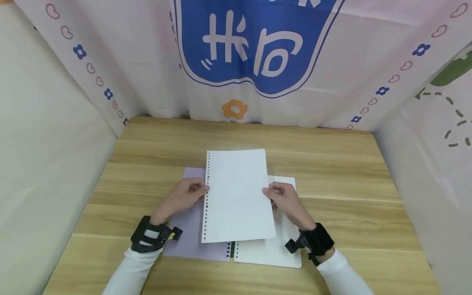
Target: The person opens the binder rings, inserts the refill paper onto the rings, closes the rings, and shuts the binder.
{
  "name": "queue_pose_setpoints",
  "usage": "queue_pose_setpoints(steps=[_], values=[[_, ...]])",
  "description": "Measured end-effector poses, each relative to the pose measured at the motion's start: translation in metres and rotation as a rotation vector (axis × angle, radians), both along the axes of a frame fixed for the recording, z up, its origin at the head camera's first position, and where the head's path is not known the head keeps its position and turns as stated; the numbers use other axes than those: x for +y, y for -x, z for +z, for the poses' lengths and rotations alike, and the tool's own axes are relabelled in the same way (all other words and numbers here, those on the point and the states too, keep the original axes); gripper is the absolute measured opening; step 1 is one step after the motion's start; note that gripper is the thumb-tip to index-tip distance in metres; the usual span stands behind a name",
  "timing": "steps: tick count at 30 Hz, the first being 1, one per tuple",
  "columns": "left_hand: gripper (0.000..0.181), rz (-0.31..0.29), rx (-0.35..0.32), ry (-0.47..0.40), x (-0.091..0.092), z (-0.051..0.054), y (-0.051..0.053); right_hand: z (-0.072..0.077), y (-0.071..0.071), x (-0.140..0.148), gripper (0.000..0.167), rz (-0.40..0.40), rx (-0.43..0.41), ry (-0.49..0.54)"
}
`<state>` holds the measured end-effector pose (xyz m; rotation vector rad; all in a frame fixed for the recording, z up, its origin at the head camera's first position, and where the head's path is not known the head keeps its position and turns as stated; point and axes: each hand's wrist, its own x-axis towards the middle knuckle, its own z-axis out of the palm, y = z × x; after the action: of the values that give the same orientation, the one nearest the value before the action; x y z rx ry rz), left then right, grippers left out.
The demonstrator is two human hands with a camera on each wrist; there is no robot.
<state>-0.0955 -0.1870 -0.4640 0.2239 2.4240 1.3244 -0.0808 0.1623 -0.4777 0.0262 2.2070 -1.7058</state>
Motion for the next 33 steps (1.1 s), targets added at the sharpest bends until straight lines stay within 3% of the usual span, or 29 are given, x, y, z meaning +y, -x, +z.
queue_pose_setpoints(steps=[6, 12, 16, 22, 26, 30, 33], values=[[0.021, -0.109, 0.009, -0.05, 0.031, 0.002, -0.005, 0.0, -0.022, 0.033, 0.024, -0.058, -0.028, -0.004], [0.022, -0.176, -0.004, -0.072, 0.056, 0.007, -0.011, -0.005, -0.044, 0.056, 0.028, -0.088, -0.052, -0.011], [0.023, -0.191, -0.017, -0.048, 0.068, 0.007, -0.014, -0.01, -0.055, 0.068, 0.031, -0.123, -0.056, -0.021], [0.016, -0.155, -0.004, 0.051, 0.075, 0.006, -0.016, -0.015, -0.065, 0.078, 0.03, -0.192, -0.097, -0.013], [0.012, -0.169, 0.091, 0.12, 0.076, 0.003, -0.017, -0.019, -0.068, 0.081, 0.028, -0.238, -0.139, -0.006], [0.038, -0.211, 0.223, 0.212, 0.08, -0.004, -0.019, -0.021, -0.071, 0.08, 0.03, -0.243, -0.174, 0.002], [0.059, -0.241, 0.263, 0.27, 0.084, -0.012, -0.02, -0.022, -0.072, 0.078, 0.031, -0.244, -0.186, 0.001]])
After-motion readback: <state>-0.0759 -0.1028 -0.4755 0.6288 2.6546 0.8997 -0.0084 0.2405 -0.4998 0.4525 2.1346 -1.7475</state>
